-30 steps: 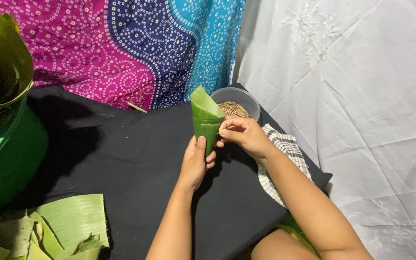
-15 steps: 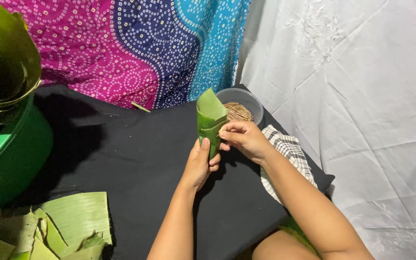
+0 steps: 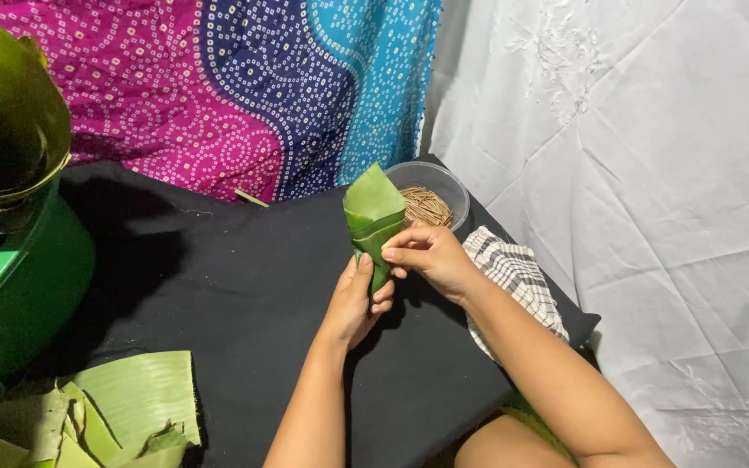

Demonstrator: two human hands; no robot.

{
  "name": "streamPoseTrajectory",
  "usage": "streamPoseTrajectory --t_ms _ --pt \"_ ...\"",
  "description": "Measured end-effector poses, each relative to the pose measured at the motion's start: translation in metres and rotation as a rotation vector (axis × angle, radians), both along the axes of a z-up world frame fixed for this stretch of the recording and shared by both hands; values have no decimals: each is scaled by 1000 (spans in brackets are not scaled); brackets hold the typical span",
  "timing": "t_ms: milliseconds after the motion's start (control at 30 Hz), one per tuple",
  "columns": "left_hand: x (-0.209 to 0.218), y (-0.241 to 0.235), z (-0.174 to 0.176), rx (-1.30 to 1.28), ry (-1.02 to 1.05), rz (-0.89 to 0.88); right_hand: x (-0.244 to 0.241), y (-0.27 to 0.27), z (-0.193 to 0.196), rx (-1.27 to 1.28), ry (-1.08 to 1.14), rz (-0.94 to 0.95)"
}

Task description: Wiping banana leaves with a cloth and rolling them into cone shapes secured with toothpicks.

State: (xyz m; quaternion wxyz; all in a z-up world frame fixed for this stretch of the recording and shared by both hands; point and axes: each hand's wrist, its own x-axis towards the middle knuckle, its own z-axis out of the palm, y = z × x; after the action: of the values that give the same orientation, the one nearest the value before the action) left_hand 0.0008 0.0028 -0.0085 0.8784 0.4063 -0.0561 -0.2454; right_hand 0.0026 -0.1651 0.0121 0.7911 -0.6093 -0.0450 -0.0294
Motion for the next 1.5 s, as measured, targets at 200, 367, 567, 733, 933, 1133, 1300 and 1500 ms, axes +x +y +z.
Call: streamPoseTrajectory --t_ms 200,367,567,733,933,1133,1300,1500 --pt "4 2 0 -136 49 19 5 3 -1 -96 -46 -81" --pt "4 4 0 124 -67 150 6 6 -7 -40 31 -132" --pt "4 8 -1 264 -55 158 -9 28 22 -69 -30 -44" --pt "5 9 -12 175 -131 81 -6 25 28 -30 -85 69" --pt "4 16 -2 58 -30 48 -8 25 28 77 -151 92" --pt "3 17 -1 -123 160 -344 0 26 13 245 -165 246" --pt "7 13 4 94 69 12 1 30 15 53 -104 28" --pt "11 20 -11 -193 205 -316 14 10 -16 151 -120 166"
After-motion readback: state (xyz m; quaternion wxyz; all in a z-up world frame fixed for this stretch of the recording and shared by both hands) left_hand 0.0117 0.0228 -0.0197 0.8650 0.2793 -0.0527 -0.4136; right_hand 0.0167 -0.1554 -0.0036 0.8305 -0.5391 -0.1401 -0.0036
